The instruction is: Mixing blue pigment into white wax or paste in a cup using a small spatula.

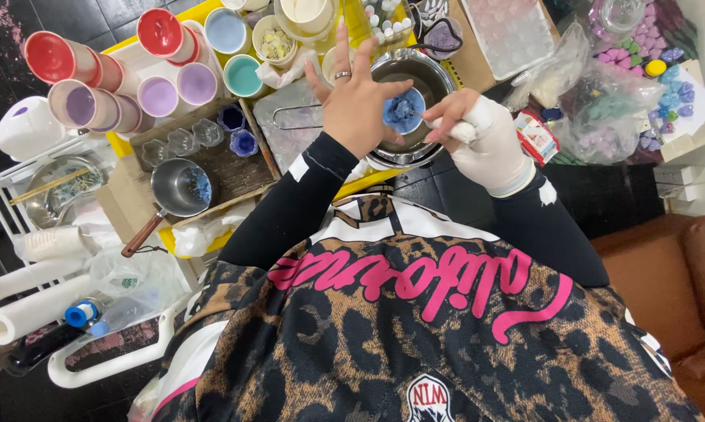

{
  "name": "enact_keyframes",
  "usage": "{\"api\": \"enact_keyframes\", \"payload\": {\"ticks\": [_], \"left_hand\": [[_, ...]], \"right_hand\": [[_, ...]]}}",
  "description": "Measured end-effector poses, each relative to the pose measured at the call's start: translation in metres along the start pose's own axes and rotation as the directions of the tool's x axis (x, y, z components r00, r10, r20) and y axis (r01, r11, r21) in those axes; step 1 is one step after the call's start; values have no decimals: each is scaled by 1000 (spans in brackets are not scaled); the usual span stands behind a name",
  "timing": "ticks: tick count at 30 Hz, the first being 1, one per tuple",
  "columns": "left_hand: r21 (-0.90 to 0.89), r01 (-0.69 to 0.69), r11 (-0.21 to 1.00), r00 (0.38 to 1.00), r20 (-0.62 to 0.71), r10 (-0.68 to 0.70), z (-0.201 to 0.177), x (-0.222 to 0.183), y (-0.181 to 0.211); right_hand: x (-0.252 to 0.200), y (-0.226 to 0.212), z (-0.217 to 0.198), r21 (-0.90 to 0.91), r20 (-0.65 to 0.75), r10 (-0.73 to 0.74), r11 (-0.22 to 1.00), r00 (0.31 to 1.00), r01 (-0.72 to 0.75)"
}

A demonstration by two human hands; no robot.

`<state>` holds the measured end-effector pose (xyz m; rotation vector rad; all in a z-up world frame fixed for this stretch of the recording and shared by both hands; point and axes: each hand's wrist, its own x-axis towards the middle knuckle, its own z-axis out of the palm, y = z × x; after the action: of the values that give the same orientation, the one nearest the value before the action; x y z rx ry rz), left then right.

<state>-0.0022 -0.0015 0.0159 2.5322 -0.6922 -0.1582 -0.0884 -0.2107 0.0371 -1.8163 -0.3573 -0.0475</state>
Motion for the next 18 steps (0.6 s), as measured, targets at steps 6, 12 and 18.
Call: {"api": "enact_keyframes", "payload": {"ticks": [6, 12, 18], "left_hand": [[-38, -33, 999, 999, -39, 32, 7, -1, -7], [-43, -49, 998, 994, -98, 45, 15, -2, -8], [-24, -42, 999, 989, -142, 38, 17, -5, -6]], "right_hand": [[1, 5, 4, -159, -113, -105, 983, 988, 86], [1, 7, 2, -257, -136, -191, 955, 972, 151], [12, -1, -5, -333, -67, -193, 929, 979, 161]]}}
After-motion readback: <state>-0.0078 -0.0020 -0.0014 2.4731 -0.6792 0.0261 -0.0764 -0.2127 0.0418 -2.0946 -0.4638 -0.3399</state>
